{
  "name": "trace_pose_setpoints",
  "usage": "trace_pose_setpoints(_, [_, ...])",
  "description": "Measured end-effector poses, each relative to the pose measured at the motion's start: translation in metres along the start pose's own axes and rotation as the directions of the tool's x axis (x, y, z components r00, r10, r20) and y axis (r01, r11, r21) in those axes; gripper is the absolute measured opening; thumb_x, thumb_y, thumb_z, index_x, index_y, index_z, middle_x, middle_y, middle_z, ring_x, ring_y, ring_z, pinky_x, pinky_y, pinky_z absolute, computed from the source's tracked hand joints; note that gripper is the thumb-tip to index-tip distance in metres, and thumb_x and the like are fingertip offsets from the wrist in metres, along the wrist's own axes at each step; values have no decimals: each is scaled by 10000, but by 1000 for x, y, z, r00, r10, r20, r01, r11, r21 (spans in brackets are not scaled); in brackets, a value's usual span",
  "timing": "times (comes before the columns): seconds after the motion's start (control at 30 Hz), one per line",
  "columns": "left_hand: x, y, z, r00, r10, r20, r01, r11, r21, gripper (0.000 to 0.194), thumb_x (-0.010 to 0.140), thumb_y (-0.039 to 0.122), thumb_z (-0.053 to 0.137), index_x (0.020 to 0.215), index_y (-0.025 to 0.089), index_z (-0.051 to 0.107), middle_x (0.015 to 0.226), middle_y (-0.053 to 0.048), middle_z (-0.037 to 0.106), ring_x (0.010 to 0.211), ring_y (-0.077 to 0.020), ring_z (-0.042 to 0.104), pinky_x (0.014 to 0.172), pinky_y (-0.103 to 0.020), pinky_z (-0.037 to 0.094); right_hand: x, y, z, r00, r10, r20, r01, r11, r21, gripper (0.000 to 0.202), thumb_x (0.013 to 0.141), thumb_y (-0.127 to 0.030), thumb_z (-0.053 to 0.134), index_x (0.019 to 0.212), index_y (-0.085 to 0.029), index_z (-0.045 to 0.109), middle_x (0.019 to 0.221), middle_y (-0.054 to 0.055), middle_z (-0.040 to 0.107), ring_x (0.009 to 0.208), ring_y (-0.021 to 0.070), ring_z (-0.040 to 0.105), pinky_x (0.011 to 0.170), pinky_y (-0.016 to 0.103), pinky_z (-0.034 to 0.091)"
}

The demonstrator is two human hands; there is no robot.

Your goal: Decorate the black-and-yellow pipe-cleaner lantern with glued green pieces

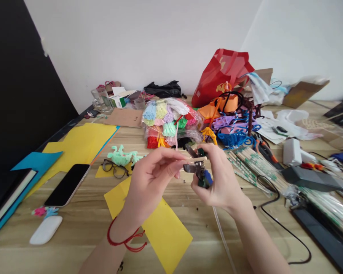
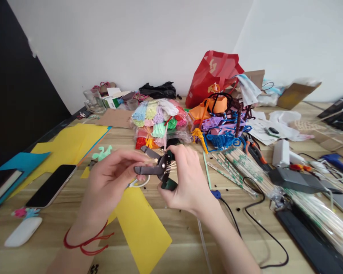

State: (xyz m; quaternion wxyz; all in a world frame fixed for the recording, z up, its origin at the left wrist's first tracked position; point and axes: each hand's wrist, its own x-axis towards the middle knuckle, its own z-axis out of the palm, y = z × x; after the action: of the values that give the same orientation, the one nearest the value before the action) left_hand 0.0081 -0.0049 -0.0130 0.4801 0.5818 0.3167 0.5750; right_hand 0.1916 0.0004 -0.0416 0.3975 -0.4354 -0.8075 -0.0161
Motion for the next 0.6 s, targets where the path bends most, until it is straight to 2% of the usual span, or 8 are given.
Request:
trace_pose_setpoints(0.13, [2,-3,1,996,85,18,-86,993,82,156,865,100,693,859,245,752,874,27,767,844,-94,722,762,-139,576,3,-4,-3,1000,5,-29,-6,999,-40,562,638,-222,573,1176,-203,409,1018,105,576,930,314,569,818,479,466])
trace_pose_setpoints(0.33, [0,-2,4,993,115,26,-118,981,156,219,852,41,658,854,247,734,866,25,765,847,-126,730,759,-190,594,3,-7,-5,996,-10,-84,8,1000,-27,536,643,-236,572,1154,-207,415,990,93,579,906,301,570,798,459,452])
trace_pose_setpoints(0.6, [-2,-4,6,987,159,34,-162,964,212,261,864,29,635,874,277,716,874,54,742,835,-106,705,769,-186,570,3,-5,-7,993,-38,-111,32,998,-57,520,654,-259,572,1150,-207,424,977,89,594,880,291,578,780,450,455])
